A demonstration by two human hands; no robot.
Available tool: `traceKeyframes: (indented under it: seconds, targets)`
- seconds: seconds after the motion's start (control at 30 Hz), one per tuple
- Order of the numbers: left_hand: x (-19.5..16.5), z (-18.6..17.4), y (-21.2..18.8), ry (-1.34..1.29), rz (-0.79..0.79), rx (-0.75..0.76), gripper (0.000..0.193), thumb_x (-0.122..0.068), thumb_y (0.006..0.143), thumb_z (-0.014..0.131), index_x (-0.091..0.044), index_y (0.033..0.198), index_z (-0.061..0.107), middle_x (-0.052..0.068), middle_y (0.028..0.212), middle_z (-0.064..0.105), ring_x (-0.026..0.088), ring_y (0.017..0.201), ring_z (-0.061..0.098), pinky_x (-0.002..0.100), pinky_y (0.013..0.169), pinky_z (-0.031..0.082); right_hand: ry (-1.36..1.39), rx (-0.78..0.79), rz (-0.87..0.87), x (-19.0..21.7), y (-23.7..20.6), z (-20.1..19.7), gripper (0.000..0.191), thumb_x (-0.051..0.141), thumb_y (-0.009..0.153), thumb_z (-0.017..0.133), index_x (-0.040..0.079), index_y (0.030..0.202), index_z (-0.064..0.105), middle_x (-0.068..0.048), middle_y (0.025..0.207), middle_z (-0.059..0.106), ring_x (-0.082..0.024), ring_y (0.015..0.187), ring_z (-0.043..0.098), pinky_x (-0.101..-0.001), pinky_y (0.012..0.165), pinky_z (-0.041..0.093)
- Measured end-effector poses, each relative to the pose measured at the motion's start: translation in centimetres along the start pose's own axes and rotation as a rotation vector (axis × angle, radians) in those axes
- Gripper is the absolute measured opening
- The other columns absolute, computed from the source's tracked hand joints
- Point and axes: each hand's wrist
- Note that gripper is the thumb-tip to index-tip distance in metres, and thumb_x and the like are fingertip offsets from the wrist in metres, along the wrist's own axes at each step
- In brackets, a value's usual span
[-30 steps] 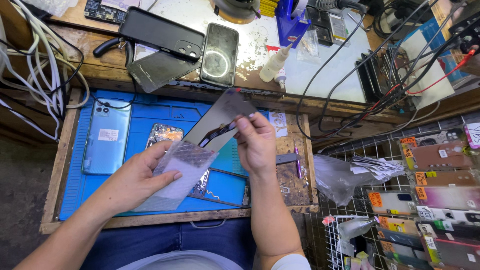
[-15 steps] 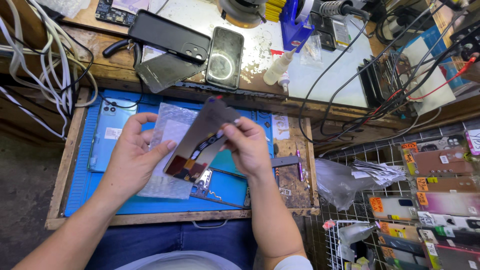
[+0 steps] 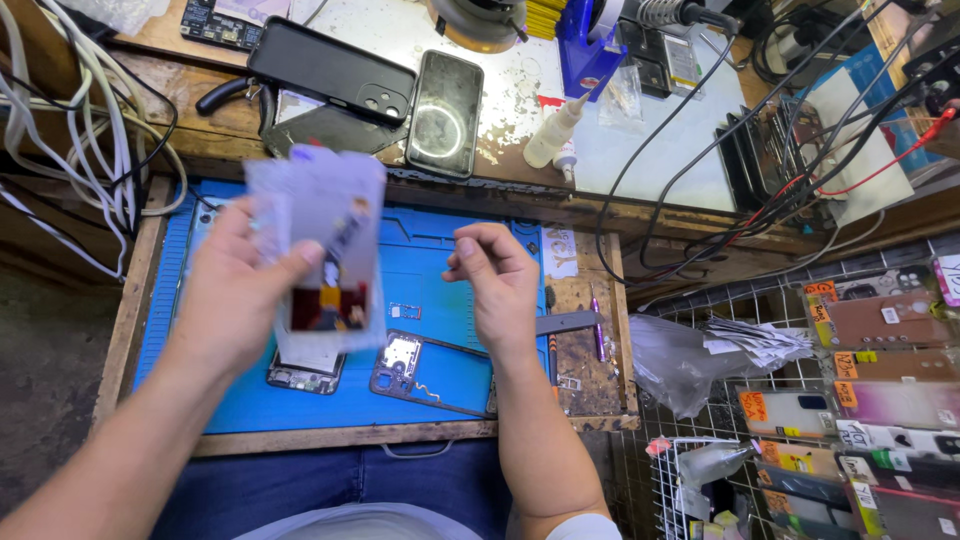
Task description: The person removes the back cover and internal components from a mobile phone, handles banknotes, and takes a replacement screen out of a bubble wrap bag.
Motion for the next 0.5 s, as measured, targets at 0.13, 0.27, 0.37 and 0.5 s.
traceKeyframes:
  seconds: [0.13,0.27,0.37,0.5]
  targets:
    - [-1.4,-2.5,5.1,-0.055,0.220,-0.092,0.043,0.008,0.101,0.060,0.003,0.134,0.032,0.021,0.131,0.067,0.025,0.120,0.072,0.040,0.103,0.057,0.016,-0.026,-0.007,0.2,0.2,-0.6,0.015,0.013,0.103,0.068,0.000,0.110,0.069,-0.004,0.089,0.067,-0.011,0.080,0.064,-0.0275,0.073,0.058]
    - [-4.5,-4.5,12.4,0.326,0.384,-0.118,0.043,0.007,0.100,0.074,0.005,0.137,0.050,0.018,0.123,0.069,0.026,0.111,0.074,0.037,0.093,0.063,-0.040,0.019,-0.011,-0.2,0.3,-0.3,0.013,0.012,0.101,0.067,0.001,0.108,0.069,-0.002,0.093,0.066,-0.010,0.084,0.065,-0.0276,0.073,0.060]
    - [-6.3,-4.4,17.1,0.209,0.416,0.118,0.031,0.000,0.094,0.071,-0.001,0.124,0.063,0.007,0.117,0.073,0.018,0.106,0.072,0.031,0.092,0.060,-0.061,0.012,-0.011,-0.7,0.9,-0.4,0.013,0.011,0.101,0.067,0.000,0.107,0.069,-0.002,0.094,0.066,-0.010,0.083,0.065,-0.0278,0.073,0.060]
    - [-7.3,-3.3,19.7,0.409,0.184,0.097,0.022,-0.012,0.102,0.072,-0.001,0.120,0.066,0.008,0.109,0.073,0.020,0.096,0.073,0.036,0.081,0.060,-0.085,-0.024,0.022,-1.4,1.7,-1.0,0.013,0.007,0.102,0.064,-0.001,0.111,0.070,-0.003,0.094,0.067,-0.010,0.085,0.065,-0.0280,0.074,0.059]
Point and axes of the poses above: each hand's wrist, its own y-axis towards the middle knuckle, its own z-axis out of the palm, x = y × z
